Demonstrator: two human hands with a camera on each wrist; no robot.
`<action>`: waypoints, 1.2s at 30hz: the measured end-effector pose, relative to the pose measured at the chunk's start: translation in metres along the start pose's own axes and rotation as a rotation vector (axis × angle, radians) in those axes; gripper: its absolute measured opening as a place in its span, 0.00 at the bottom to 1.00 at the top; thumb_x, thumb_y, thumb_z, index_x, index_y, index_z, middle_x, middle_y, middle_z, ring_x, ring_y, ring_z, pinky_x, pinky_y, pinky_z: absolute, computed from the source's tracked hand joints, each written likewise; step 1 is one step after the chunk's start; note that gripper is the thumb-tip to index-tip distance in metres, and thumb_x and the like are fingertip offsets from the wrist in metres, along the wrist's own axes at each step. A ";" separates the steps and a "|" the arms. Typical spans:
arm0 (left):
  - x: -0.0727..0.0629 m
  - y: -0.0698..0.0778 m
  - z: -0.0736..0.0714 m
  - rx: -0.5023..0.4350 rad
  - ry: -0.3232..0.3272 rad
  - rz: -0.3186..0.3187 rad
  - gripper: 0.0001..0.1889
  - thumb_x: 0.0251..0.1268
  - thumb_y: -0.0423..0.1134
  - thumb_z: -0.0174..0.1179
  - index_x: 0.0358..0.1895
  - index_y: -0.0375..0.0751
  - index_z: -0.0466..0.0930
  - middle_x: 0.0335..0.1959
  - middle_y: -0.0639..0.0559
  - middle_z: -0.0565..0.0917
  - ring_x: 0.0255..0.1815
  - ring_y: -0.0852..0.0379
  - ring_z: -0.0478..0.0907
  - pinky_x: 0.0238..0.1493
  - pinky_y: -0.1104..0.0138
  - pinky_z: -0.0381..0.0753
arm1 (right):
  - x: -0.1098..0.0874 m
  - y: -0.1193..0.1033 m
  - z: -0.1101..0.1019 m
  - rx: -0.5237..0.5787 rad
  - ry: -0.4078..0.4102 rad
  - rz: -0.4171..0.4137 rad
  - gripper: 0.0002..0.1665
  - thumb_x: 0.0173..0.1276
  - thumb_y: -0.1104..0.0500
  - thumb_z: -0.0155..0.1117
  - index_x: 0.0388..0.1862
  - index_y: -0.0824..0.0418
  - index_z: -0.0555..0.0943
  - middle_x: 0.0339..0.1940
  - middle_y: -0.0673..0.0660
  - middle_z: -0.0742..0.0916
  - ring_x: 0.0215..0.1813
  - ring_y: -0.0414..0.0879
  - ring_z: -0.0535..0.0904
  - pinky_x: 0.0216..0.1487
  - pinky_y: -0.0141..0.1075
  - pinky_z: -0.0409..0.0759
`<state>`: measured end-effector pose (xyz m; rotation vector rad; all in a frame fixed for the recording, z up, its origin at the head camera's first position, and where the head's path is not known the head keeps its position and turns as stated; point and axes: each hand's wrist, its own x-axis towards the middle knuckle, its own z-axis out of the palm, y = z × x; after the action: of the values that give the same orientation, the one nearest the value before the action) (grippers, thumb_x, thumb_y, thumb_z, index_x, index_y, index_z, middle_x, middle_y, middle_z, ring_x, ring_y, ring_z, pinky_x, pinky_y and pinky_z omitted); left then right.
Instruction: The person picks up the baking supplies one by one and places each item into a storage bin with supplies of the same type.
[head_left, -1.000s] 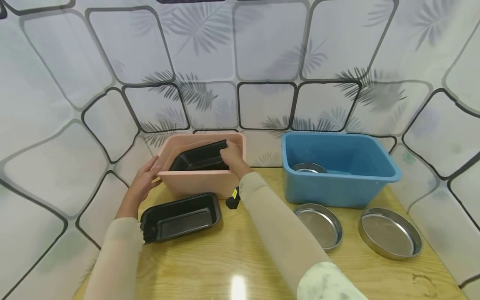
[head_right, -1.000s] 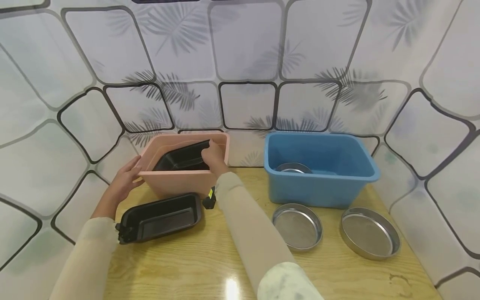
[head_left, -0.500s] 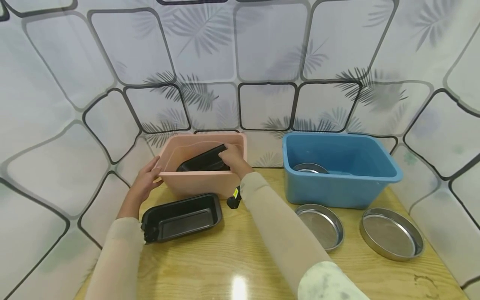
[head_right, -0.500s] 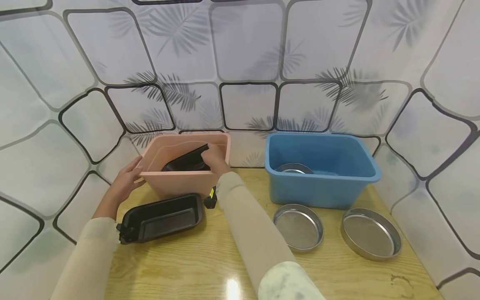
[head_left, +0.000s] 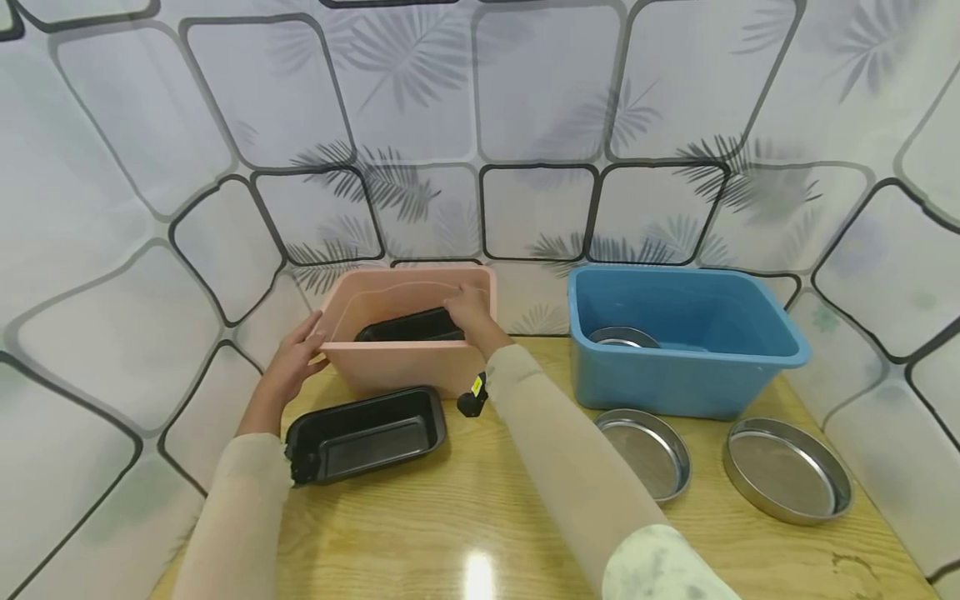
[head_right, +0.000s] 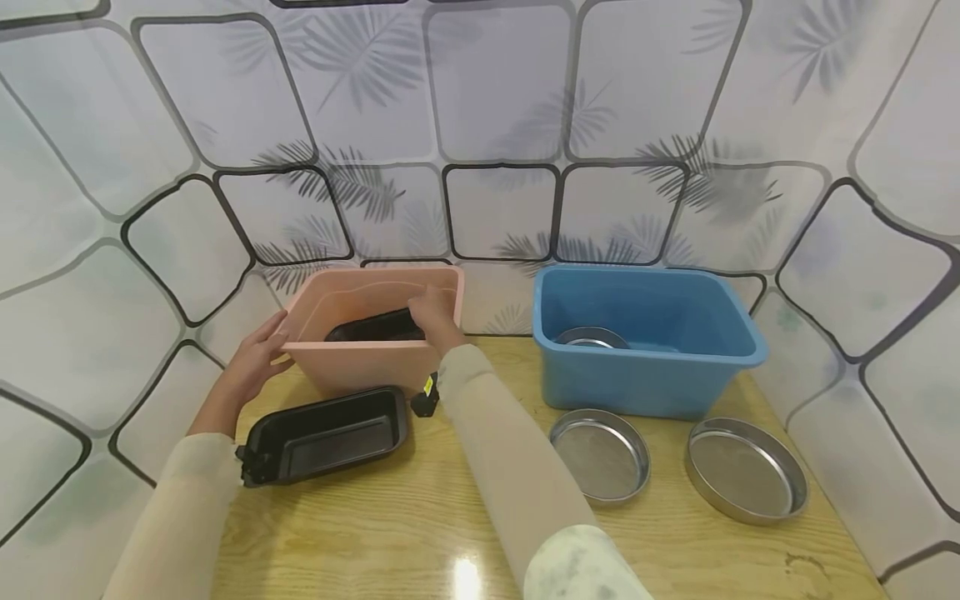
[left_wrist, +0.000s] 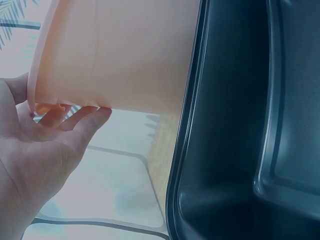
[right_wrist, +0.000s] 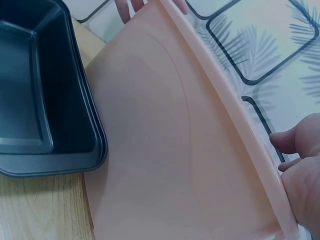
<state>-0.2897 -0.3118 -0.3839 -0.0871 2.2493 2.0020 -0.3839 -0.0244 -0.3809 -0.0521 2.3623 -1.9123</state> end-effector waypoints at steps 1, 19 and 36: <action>0.001 -0.001 -0.001 -0.002 0.001 0.000 0.33 0.83 0.39 0.37 0.83 0.48 0.33 0.83 0.39 0.32 0.81 0.33 0.42 0.77 0.40 0.51 | 0.000 -0.001 0.000 0.004 0.002 -0.005 0.37 0.75 0.64 0.54 0.81 0.66 0.57 0.81 0.62 0.64 0.76 0.55 0.66 0.75 0.47 0.67; 0.021 -0.023 -0.010 0.014 0.026 0.024 0.33 0.84 0.44 0.38 0.83 0.53 0.35 0.83 0.41 0.36 0.81 0.35 0.45 0.77 0.40 0.53 | -0.009 -0.001 -0.010 0.036 -0.052 -0.129 0.42 0.76 0.53 0.59 0.82 0.61 0.55 0.78 0.67 0.65 0.77 0.61 0.64 0.75 0.53 0.67; 0.020 -0.024 -0.010 0.023 0.022 0.037 0.33 0.84 0.45 0.38 0.83 0.52 0.35 0.83 0.40 0.35 0.81 0.35 0.44 0.77 0.41 0.53 | -0.033 -0.011 -0.024 0.026 -0.088 -0.246 0.40 0.76 0.54 0.60 0.81 0.61 0.59 0.74 0.68 0.71 0.75 0.58 0.68 0.73 0.51 0.70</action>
<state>-0.3071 -0.3241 -0.4086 -0.0655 2.3039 2.0024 -0.3540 0.0001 -0.3630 -0.4343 2.3663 -1.9965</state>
